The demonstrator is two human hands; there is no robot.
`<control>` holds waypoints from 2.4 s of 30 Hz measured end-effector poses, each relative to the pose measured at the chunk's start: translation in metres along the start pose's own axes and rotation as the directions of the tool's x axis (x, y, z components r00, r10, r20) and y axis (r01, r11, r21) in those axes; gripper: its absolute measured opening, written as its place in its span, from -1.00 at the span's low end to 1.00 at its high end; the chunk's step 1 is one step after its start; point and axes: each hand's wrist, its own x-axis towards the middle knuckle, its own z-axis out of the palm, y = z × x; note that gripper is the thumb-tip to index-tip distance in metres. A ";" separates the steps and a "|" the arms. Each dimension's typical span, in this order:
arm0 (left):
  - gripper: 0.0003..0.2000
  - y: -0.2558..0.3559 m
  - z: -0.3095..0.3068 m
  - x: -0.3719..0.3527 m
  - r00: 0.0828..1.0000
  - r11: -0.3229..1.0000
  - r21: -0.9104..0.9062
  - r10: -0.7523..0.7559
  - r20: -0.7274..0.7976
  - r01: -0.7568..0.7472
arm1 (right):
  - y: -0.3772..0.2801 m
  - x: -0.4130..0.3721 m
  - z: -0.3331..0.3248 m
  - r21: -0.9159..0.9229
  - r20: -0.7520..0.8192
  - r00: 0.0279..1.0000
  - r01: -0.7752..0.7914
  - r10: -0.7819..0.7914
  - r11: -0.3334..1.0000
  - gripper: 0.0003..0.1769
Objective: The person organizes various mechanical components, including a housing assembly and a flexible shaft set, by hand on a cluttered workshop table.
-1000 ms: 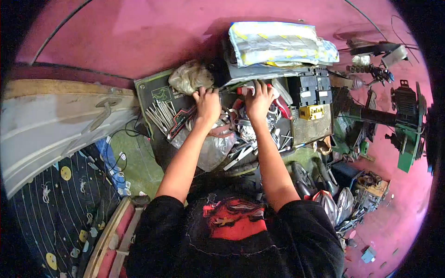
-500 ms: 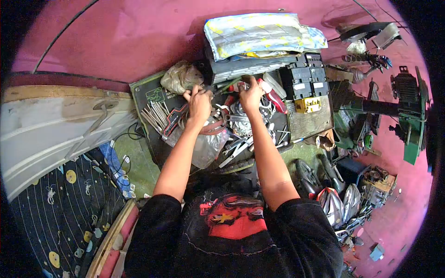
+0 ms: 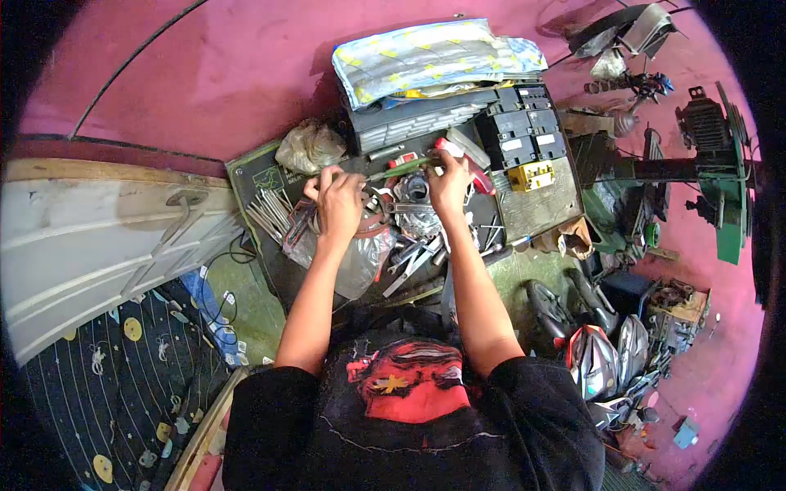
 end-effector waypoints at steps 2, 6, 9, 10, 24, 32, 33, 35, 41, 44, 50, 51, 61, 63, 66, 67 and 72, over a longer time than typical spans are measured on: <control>-0.87 0.009 -0.012 -0.003 1.000 1.000 0.003 0.002 -0.024 -0.002 | -0.007 -0.010 -0.014 -0.133 -0.017 0.999 0.047 -0.049 0.990 -0.69; -0.86 0.029 -0.034 -0.006 0.998 0.999 -0.035 0.001 -0.065 -0.004 | -0.003 -0.025 -0.038 -0.248 -0.059 0.970 0.216 -0.237 0.944 -0.68; -0.87 0.043 -0.047 -0.009 0.995 0.997 -0.060 0.032 -0.097 -0.038 | -0.001 -0.034 -0.063 -0.267 0.078 0.941 0.339 -0.331 0.902 -0.73; -0.87 0.048 -0.051 -0.009 0.991 0.995 -0.073 0.056 -0.120 -0.065 | -0.002 -0.038 -0.072 -0.282 0.118 0.926 0.378 -0.359 0.882 -0.72; -0.85 0.137 -0.062 -0.015 0.969 0.930 -0.274 0.245 -0.032 -0.244 | 0.020 -0.088 -0.175 -0.297 0.322 0.877 0.452 -0.357 0.841 -0.82; -0.81 0.224 -0.049 -0.015 0.999 0.949 -0.312 0.031 -0.044 -0.043 | 0.067 -0.088 -0.232 -0.128 0.222 0.885 0.443 -0.410 0.887 -0.77; -0.80 0.233 -0.041 -0.016 0.999 0.938 -0.346 0.009 -0.037 -0.022 | 0.077 -0.089 -0.239 -0.133 0.199 0.892 0.434 -0.405 0.891 -0.77; -0.80 0.254 -0.022 -0.020 0.999 0.918 -0.396 -0.038 -0.007 0.032 | 0.094 -0.093 -0.257 -0.127 0.171 0.910 0.400 -0.378 0.908 -0.79; -0.77 0.319 0.029 -0.028 0.992 0.876 -0.472 -0.050 0.112 0.098 | 0.163 -0.102 -0.293 -0.069 0.057 0.948 0.317 -0.314 0.946 -0.80; -0.75 0.351 0.051 -0.032 0.988 0.882 -0.458 -0.047 0.146 0.110 | 0.191 -0.100 -0.314 -0.027 0.026 0.951 0.307 -0.307 0.951 -0.80; -0.73 0.399 0.070 -0.046 0.991 0.913 -0.401 -0.029 0.128 0.079 | 0.236 -0.093 -0.346 0.004 0.010 0.948 0.318 -0.319 0.948 -0.76; -0.73 0.404 0.070 -0.049 0.992 0.915 -0.396 -0.030 0.123 0.077 | 0.242 -0.090 -0.350 -0.021 0.027 0.945 0.326 -0.326 0.945 -0.75; -0.75 0.413 0.065 -0.060 0.985 0.896 -0.423 0.166 0.040 -0.134 | 0.235 -0.083 -0.373 -0.200 -0.131 0.918 0.346 -0.375 0.917 -0.83; -0.75 0.414 0.060 -0.054 0.988 0.892 -0.435 0.150 0.034 -0.121 | 0.227 -0.089 -0.371 -0.225 -0.147 0.919 0.330 -0.367 0.917 -0.83; -0.74 0.410 0.059 -0.051 0.991 0.866 -0.487 0.130 0.000 -0.114 | 0.217 -0.101 -0.366 -0.240 -0.171 0.927 0.291 -0.335 0.926 -0.82; -0.75 0.407 0.059 -0.051 0.992 0.862 -0.494 0.129 -0.005 -0.114 | 0.217 -0.104 -0.363 -0.251 -0.165 0.923 0.300 -0.346 0.920 -0.82; -0.71 0.396 0.056 -0.050 0.989 0.846 -0.520 0.146 0.018 -0.116 | 0.203 -0.104 -0.361 -0.317 -0.158 0.921 0.295 -0.357 0.901 -0.80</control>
